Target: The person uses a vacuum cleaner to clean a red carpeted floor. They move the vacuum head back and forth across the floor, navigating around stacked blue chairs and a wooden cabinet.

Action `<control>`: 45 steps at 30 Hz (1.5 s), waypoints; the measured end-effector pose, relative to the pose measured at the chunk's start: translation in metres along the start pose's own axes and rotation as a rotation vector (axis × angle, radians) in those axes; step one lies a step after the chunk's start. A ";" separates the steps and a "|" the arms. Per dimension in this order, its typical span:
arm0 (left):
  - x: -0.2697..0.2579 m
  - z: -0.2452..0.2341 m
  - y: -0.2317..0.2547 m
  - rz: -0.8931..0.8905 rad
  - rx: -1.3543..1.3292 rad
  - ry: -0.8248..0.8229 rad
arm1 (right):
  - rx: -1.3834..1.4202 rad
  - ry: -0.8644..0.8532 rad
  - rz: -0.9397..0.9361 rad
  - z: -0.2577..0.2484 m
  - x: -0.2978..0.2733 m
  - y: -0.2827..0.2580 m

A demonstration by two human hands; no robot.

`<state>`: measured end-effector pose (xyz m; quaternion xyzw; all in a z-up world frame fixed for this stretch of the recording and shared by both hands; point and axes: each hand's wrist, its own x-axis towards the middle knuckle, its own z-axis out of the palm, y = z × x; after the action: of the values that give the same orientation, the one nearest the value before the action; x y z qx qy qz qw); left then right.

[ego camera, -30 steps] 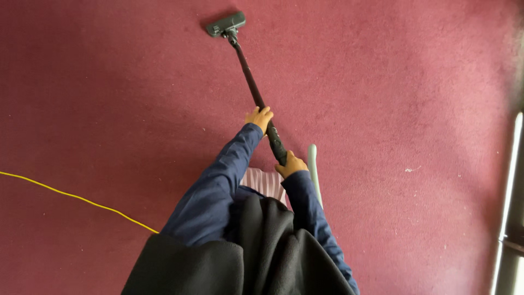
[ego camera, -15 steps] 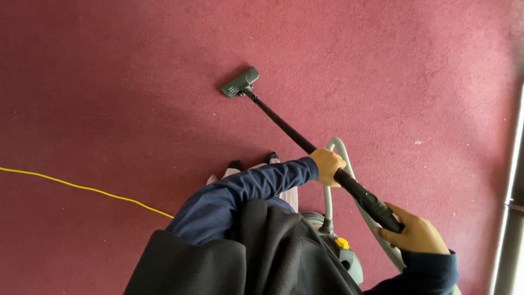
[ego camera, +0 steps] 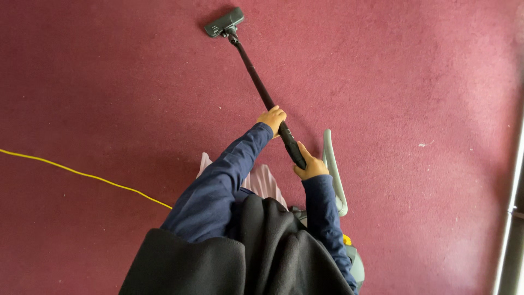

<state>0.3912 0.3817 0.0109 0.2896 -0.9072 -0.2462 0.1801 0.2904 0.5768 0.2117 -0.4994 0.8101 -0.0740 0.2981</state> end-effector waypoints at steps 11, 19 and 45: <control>-0.020 -0.049 0.199 0.130 -0.234 -0.355 | -0.004 -0.268 0.169 -0.170 -0.151 0.039; -0.053 -0.017 0.229 0.097 -0.306 -0.105 | -0.036 -0.282 0.091 -0.161 -0.168 0.075; -0.057 0.015 0.246 0.074 -0.417 -0.133 | -0.075 0.119 0.127 -0.078 -0.199 0.118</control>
<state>0.3203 0.5967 0.1235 0.1959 -0.8565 -0.4405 0.1846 0.2209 0.7906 0.3068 -0.4524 0.8588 -0.0539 0.2345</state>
